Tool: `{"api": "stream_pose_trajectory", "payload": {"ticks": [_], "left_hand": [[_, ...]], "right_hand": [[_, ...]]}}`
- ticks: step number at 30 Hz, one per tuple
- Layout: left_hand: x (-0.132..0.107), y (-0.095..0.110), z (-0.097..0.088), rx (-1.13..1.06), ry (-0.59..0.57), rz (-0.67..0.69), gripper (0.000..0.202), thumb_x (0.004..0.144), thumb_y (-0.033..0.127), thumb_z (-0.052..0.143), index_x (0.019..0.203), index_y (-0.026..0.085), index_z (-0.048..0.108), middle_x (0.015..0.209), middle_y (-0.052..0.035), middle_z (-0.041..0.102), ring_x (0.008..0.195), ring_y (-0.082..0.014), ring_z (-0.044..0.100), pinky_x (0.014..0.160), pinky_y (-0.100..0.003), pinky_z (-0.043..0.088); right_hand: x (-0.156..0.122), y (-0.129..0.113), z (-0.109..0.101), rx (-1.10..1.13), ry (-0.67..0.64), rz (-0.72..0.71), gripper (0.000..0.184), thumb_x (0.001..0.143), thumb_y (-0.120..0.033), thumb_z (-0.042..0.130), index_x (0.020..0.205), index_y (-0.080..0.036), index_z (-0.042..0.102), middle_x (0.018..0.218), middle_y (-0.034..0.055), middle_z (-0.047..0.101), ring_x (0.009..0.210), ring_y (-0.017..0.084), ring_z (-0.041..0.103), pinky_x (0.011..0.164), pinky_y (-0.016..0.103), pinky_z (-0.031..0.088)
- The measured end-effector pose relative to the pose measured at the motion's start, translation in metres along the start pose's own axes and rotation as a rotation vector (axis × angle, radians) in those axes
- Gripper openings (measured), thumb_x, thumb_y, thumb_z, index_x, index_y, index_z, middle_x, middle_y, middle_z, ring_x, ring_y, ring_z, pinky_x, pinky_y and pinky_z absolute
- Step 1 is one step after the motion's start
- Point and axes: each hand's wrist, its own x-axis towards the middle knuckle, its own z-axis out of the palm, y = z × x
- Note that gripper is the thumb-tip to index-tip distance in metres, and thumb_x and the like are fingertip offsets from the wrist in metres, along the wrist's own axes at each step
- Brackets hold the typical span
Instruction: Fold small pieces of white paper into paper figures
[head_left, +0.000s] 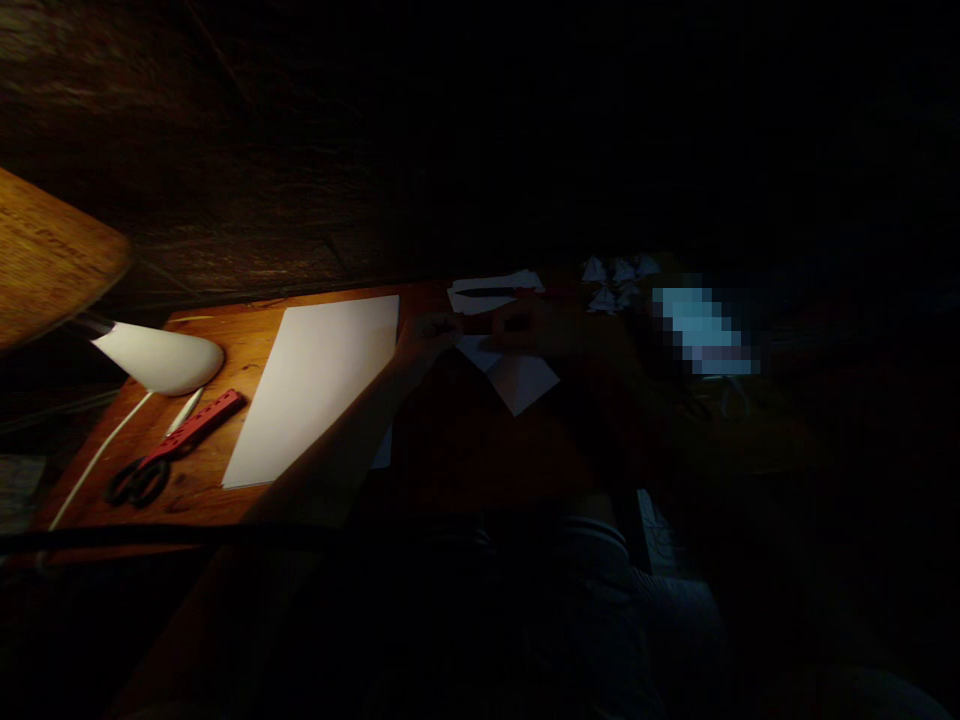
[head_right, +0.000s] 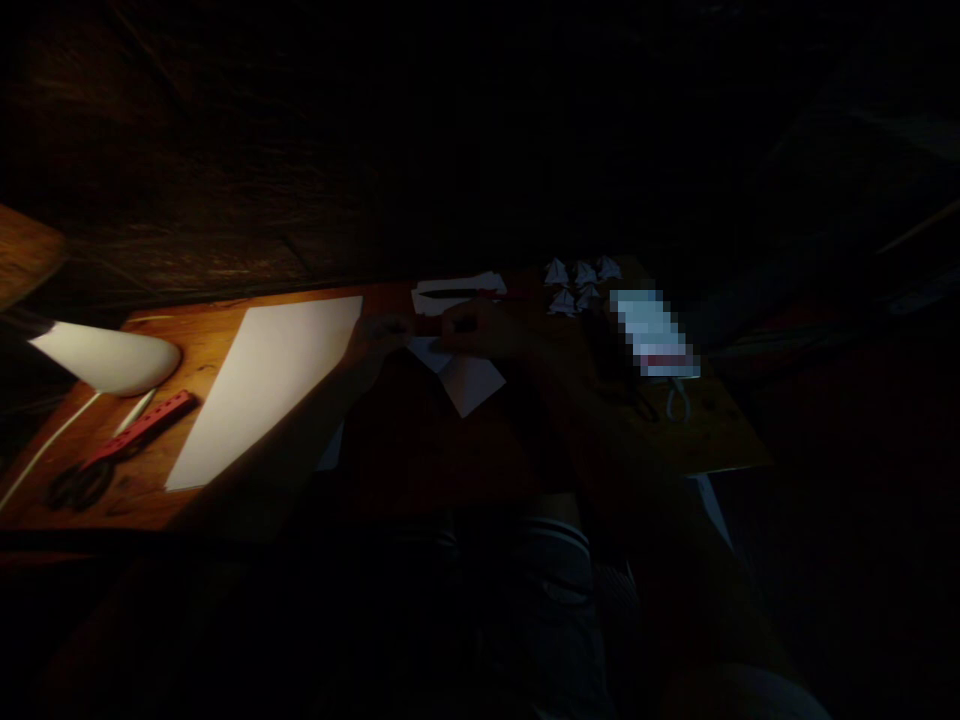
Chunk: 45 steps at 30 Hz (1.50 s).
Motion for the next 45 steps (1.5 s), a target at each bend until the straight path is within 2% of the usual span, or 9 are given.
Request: {"api": "stream_pose_trajectory", "payload": {"ticks": [5,11,15,20,23,27,35,42,45], "left_hand": [[0.0,-0.001,-0.001,-0.003,-0.027,0.006,0.015,0.061,0.032,0.067,0.058,0.02,0.058,0.058,0.0028,0.05,0.057,-0.0113,0.043,0.057,-0.027,0.032],[0.001,-0.001,-0.006,-0.082,0.075,-0.006,0.016,0.067,0.032,0.066,0.061,0.021,0.056,0.059,0.0021,0.052,0.058,-0.0119,0.047,0.06,-0.027,0.038],[-0.001,0.002,-0.006,-0.11,0.088,0.005,0.017,0.068,0.035,0.071,0.068,0.021,0.063,0.064,0.0009,0.058,0.062,-0.013,0.052,0.062,-0.027,0.04],[-0.004,0.004,-0.002,-0.063,0.004,0.04,0.024,0.071,0.043,0.074,0.08,0.02,0.071,0.075,-0.0014,0.065,0.071,-0.016,0.056,0.066,-0.028,0.043],[-0.002,0.0,-0.001,0.015,-0.04,0.035,0.023,0.066,0.041,0.077,0.072,0.021,0.067,0.071,-0.0001,0.062,0.07,-0.016,0.055,0.067,-0.029,0.043],[0.001,-0.005,-0.003,0.042,-0.074,0.041,0.025,0.065,0.039,0.076,0.062,0.021,0.06,0.062,0.0019,0.055,0.065,-0.0143,0.05,0.064,-0.028,0.039],[-0.003,0.005,-0.005,0.041,-0.168,0.052,0.019,0.066,0.033,0.078,0.065,0.02,0.064,0.065,0.0017,0.057,0.065,-0.0137,0.05,0.063,-0.027,0.038],[0.002,-0.006,-0.004,0.014,-0.046,0.021,0.013,0.064,0.026,0.07,0.061,0.02,0.058,0.059,0.0036,0.051,0.061,-0.0128,0.048,0.06,-0.027,0.036],[0.004,-0.01,-0.006,0.008,0.0,-0.006,0.012,0.064,0.025,0.069,0.06,0.019,0.059,0.059,0.0035,0.052,0.059,-0.0123,0.047,0.059,-0.027,0.036]], "right_hand": [[-0.002,-0.002,-0.004,0.019,-0.026,0.024,0.041,0.083,-0.052,0.078,0.068,-0.019,0.058,0.066,-0.004,0.049,0.062,0.01,0.04,0.059,0.027,0.03],[-0.005,0.006,-0.017,0.032,0.019,0.043,0.041,0.08,-0.05,0.08,0.065,-0.02,0.057,0.063,-0.0046,0.045,0.06,0.01,0.039,0.057,0.028,0.029],[-0.006,0.011,-0.02,0.059,0.041,0.026,0.042,0.08,-0.05,0.081,0.064,-0.02,0.057,0.064,-0.0035,0.048,0.062,0.011,0.041,0.058,0.028,0.031],[-0.004,0.01,-0.014,0.066,-0.007,0.015,0.042,0.083,-0.049,0.081,0.066,-0.019,0.056,0.064,-0.0051,0.045,0.062,0.01,0.038,0.058,0.027,0.029],[-0.002,0.008,-0.008,0.056,-0.075,0.02,0.045,0.086,-0.052,0.079,0.067,-0.019,0.055,0.063,-0.0062,0.044,0.06,0.009,0.035,0.057,0.027,0.027],[-0.002,0.004,-0.004,0.016,-0.088,0.026,0.049,0.086,-0.058,0.078,0.067,-0.019,0.054,0.066,-0.0047,0.048,0.063,0.009,0.039,0.057,0.027,0.027],[-0.002,0.004,-0.006,0.019,-0.098,0.032,0.049,0.085,-0.059,0.077,0.067,-0.02,0.053,0.064,-0.0069,0.041,0.059,0.008,0.032,0.057,0.027,0.027],[-0.002,-0.001,-0.002,0.02,-0.112,0.011,0.046,0.088,-0.053,0.076,0.068,-0.02,0.051,0.067,-0.0059,0.043,0.062,0.009,0.035,0.06,0.026,0.028],[-0.001,0.003,-0.002,0.022,-0.103,0.008,0.047,0.088,-0.054,0.076,0.068,-0.02,0.05,0.066,-0.0058,0.043,0.062,0.009,0.036,0.06,0.026,0.028]]}}
